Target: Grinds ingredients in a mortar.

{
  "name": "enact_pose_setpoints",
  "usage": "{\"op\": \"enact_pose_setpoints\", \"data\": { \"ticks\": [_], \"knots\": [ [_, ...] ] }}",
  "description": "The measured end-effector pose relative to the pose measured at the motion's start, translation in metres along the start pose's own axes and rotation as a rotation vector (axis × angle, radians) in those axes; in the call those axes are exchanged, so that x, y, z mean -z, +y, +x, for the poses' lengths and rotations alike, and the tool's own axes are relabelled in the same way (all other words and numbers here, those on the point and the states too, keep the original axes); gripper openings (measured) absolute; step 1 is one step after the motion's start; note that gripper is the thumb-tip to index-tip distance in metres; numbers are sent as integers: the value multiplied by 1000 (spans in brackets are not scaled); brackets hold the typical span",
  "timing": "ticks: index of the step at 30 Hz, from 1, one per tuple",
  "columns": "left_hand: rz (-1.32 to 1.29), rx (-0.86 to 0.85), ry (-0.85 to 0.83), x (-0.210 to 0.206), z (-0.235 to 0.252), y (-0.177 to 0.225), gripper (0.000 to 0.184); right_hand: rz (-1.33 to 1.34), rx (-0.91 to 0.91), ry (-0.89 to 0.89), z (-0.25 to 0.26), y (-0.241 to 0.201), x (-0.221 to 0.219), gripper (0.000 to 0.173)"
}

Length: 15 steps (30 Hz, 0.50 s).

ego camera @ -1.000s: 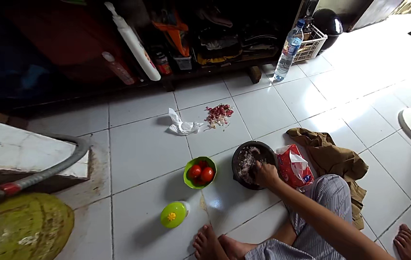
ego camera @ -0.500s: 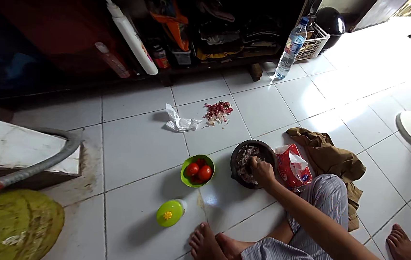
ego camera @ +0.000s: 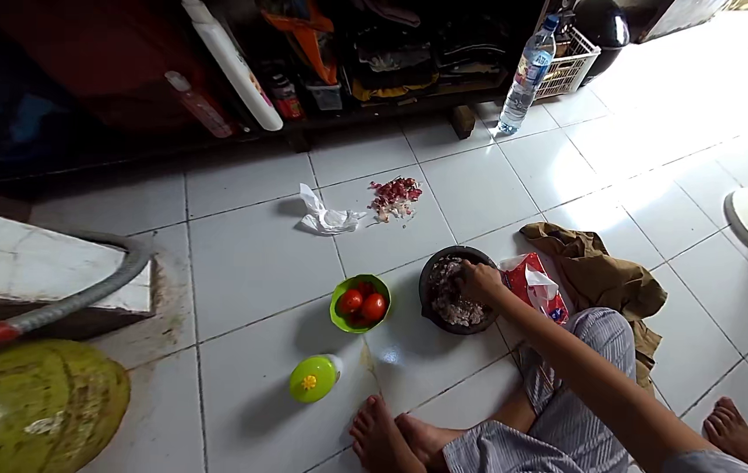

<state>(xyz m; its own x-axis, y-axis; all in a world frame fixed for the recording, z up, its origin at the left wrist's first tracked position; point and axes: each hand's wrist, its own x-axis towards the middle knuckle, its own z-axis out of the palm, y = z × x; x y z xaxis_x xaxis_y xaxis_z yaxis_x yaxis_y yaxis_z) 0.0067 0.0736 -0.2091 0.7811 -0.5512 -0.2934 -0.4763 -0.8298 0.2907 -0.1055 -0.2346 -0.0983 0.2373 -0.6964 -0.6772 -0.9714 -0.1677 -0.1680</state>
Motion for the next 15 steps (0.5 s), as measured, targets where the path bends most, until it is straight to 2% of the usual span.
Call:
{"op": "enact_pose_setpoints", "data": {
  "ticks": [2, 4, 6, 9, 13, 15],
  "knots": [
    [55, -82, 26, -5, 1, -6, 51, -38, 25, 4, -16, 2, -19, 53],
    [7, -92, 85, -12, 3, -8, 51, -68, 36, 33, -25, 2, -28, 52],
    [-25, -68, 107, -15, 0, -10, 51, 33, 10, 71, -14, 8, -14, 53],
    [-5, -59, 42, -2, -1, -1, 48, 224, -20, 32, 17, 3, 25, 54],
    [35, -64, 45, -7, 2, -4, 48, 22, -44, 55, -11, -24, -27, 53],
    [-29, -10, 40, -11, 5, -4, 48, -17, -59, 90, -20, -24, -40, 52]
  ]
}}
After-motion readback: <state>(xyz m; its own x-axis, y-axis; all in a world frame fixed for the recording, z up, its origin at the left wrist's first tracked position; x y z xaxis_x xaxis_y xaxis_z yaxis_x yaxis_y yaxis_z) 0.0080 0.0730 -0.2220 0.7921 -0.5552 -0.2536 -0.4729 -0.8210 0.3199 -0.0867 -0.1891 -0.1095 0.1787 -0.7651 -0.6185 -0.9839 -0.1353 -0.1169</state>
